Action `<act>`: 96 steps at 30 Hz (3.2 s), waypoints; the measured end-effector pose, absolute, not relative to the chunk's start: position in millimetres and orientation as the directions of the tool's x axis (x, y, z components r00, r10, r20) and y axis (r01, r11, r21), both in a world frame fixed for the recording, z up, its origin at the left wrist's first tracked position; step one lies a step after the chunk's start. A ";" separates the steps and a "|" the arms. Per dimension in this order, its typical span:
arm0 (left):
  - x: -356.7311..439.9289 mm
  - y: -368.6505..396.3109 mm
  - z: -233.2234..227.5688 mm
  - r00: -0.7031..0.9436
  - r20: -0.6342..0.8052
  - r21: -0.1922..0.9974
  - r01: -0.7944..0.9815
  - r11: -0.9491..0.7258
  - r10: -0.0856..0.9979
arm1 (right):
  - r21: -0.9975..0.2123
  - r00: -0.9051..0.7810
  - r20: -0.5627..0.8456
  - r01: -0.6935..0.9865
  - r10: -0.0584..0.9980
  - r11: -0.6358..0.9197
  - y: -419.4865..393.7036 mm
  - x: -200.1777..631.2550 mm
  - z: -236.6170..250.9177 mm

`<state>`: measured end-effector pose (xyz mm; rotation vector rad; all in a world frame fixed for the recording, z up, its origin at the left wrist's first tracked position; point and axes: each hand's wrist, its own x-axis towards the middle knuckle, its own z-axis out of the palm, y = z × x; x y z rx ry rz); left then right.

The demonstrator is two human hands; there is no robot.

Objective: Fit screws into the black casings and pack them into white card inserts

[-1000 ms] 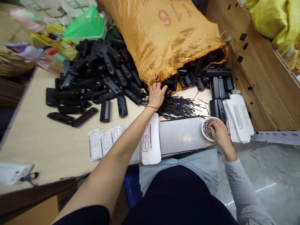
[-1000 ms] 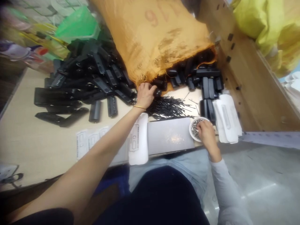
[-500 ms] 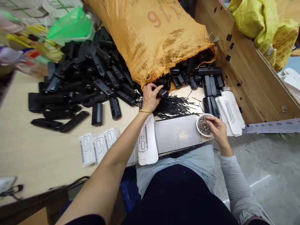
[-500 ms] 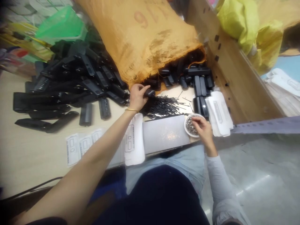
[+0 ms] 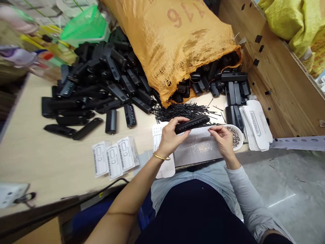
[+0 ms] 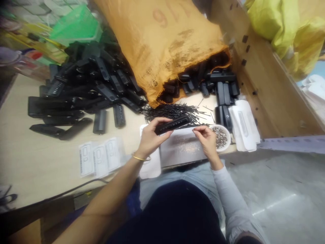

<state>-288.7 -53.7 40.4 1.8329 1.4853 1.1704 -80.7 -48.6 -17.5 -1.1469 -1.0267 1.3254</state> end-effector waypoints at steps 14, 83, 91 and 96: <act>-261.0 -47.4 34.9 -0.108 -0.462 0.608 -0.762 0.226 0.880 | -0.989 0.088 -0.077 -0.135 0.993 -0.064 -64.4 -96.5 -12.9; -331.0 -120.8 -0.6 -0.277 -0.228 0.311 0.888 0.339 0.933 | -0.731 -0.582 -0.080 0.586 0.809 0.350 5.7 -211.0 -29.7; -324.4 -121.4 0.5 -0.317 -0.271 0.285 0.875 0.391 0.909 | -0.812 -0.445 -0.344 0.583 0.827 -0.024 -23.9 -200.3 -26.8; -321.3 -120.0 -0.5 -0.351 -0.285 0.276 0.861 0.427 0.892 | -0.935 -0.419 -0.289 0.315 0.860 -0.161 -33.4 -204.7 -47.6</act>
